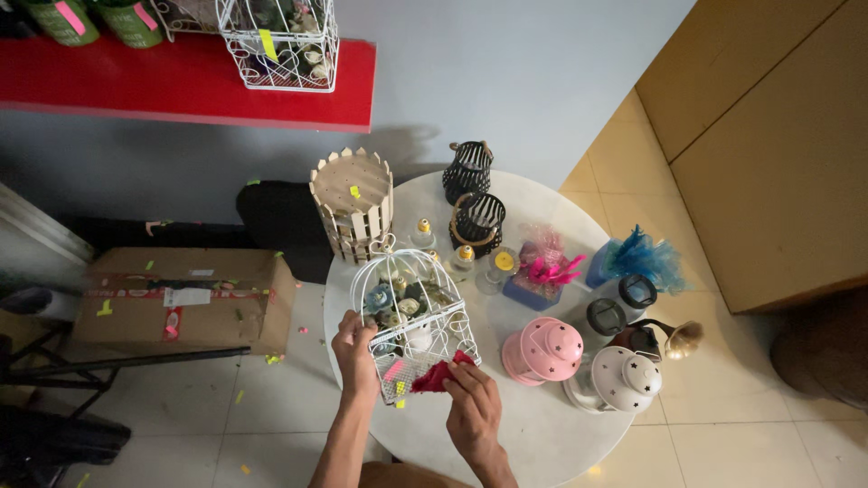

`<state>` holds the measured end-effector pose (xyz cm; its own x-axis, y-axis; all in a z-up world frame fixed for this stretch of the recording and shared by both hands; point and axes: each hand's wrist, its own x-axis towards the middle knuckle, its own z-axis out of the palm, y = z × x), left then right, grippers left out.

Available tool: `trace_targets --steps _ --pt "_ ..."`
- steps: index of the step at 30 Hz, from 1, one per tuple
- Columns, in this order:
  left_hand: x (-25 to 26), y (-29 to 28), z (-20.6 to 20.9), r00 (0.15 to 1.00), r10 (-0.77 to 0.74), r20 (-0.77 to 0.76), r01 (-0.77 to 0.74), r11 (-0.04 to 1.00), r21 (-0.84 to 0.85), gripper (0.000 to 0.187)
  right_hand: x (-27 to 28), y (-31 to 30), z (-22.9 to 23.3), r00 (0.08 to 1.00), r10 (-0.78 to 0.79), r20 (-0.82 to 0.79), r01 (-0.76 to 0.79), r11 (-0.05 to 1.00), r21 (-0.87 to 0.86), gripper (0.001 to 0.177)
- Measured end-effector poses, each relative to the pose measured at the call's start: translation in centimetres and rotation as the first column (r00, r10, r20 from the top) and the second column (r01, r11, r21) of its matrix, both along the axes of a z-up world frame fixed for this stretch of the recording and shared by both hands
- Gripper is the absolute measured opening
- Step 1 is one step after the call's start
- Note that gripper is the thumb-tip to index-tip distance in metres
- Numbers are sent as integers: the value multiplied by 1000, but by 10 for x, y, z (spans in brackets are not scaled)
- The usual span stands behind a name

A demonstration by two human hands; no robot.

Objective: The person wipes a white wire birdcage with a red cloth, then places it on a red shelf. The person then picks up a small glass bottle and wipes it with the same cloth.

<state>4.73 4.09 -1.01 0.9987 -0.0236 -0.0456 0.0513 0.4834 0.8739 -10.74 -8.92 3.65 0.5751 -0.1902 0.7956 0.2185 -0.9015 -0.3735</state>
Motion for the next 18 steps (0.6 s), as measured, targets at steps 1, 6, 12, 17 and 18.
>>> trace_targets --steps 1,6,12,17,18 --pt "0 -1 1 1000 -8 4 8 1000 -15 24 0 1 0 1000 -2 10 2 1000 29 31" --pt "-1 -4 7 1000 -29 12 29 1000 -12 20 -4 4 -14 997 -11 72 0 989 148 31" --pt "-2 -7 11 998 -14 64 4 989 151 26 -13 25 -32 928 374 -2 -246 614 750 37" --pt "-2 -12 6 1000 -1 29 -2 995 101 23 -7 21 -7 974 217 58 -224 927 300 41" --pt "-3 -12 5 999 4 35 -8 995 97 25 -6 18 -3 986 152 65 -161 971 175 42"
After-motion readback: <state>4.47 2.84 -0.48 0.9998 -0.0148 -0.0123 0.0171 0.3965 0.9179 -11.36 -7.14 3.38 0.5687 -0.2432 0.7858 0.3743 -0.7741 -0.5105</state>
